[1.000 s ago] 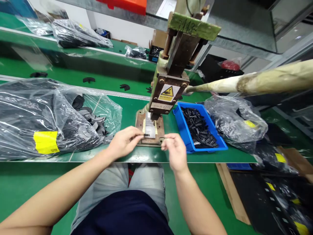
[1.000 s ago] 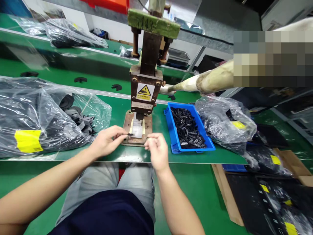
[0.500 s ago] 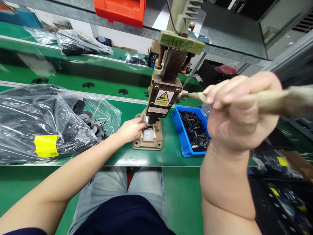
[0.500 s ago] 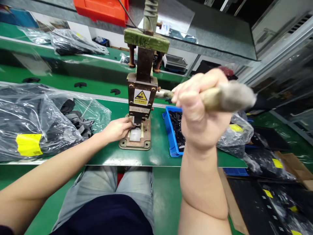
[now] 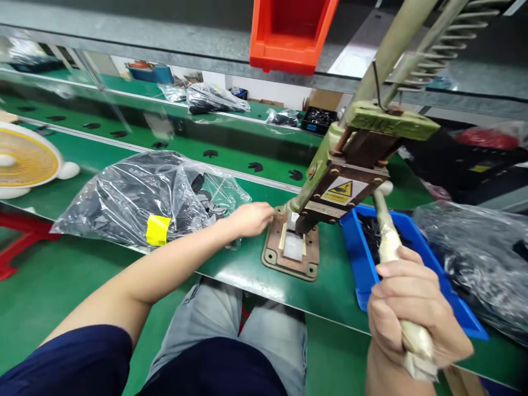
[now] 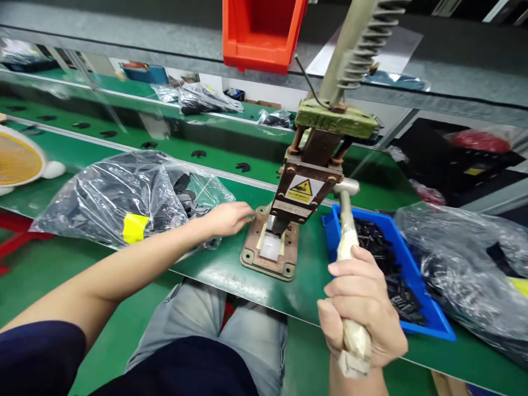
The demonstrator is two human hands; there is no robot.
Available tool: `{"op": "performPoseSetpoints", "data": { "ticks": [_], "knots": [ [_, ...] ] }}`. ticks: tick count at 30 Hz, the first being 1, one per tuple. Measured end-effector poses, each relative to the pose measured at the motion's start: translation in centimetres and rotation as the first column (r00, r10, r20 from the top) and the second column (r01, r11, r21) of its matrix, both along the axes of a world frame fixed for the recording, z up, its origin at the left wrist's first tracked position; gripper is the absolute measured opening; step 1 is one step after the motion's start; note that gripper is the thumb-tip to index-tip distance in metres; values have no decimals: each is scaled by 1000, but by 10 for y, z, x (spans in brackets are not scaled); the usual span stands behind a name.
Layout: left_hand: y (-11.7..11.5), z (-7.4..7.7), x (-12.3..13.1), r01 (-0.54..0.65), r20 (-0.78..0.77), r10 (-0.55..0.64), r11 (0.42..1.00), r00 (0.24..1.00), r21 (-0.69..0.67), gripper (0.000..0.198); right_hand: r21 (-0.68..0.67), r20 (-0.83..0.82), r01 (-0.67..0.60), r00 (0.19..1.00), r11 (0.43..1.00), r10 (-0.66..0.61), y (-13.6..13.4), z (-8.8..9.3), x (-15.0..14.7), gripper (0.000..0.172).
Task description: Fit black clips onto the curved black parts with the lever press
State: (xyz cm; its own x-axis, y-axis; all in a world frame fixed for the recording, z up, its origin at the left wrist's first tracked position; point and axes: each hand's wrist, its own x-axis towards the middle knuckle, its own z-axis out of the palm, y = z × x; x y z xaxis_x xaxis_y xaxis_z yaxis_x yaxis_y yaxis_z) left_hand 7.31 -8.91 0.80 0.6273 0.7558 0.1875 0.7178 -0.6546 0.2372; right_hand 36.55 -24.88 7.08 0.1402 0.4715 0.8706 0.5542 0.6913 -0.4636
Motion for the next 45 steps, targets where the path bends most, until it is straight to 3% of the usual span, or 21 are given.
{"op": "performPoseSetpoints", "data": {
  "ticks": [2,5,8,11,16,22,29,34,38,42,45],
  "knots": [
    [25,13,-42,-189,-125,185,982,975,-15,34,-4,40,-12,999,1000,12,-2,8,2,17],
    [58,28,-108,-420,-389,354,902,851,-97,39,-26,187,-74,979,997,78,-7,19,5,21],
    [70,30,-148,-440,-528,266,867,806,-235,51,-23,271,-112,956,993,114,-9,20,7,22],
    [65,19,-157,-351,-542,148,890,827,-292,58,72,176,-59,983,996,46,-8,9,6,18],
    [59,4,-144,-312,-579,118,917,807,-249,48,77,83,6,996,997,-12,-10,-2,0,15],
    [59,16,-144,-292,-533,123,925,837,-244,20,146,95,-87,993,985,74,-11,3,-5,16],
    [35,41,-127,-297,-169,262,924,950,-241,25,167,73,-102,993,981,91,-9,2,-9,17],
    [8,35,-82,-179,130,266,868,955,-464,38,176,82,-106,992,979,92,-9,2,-8,17],
    [-7,14,-40,-23,380,355,756,854,-654,44,165,77,-110,992,980,99,-10,1,-9,17],
    [-13,-8,-3,108,537,550,627,639,-771,43,163,48,-103,994,981,96,-11,0,-12,19],
    [-13,-19,19,210,571,661,546,486,-811,49,158,38,-91,996,983,86,-11,-1,-13,22]
  ]
}}
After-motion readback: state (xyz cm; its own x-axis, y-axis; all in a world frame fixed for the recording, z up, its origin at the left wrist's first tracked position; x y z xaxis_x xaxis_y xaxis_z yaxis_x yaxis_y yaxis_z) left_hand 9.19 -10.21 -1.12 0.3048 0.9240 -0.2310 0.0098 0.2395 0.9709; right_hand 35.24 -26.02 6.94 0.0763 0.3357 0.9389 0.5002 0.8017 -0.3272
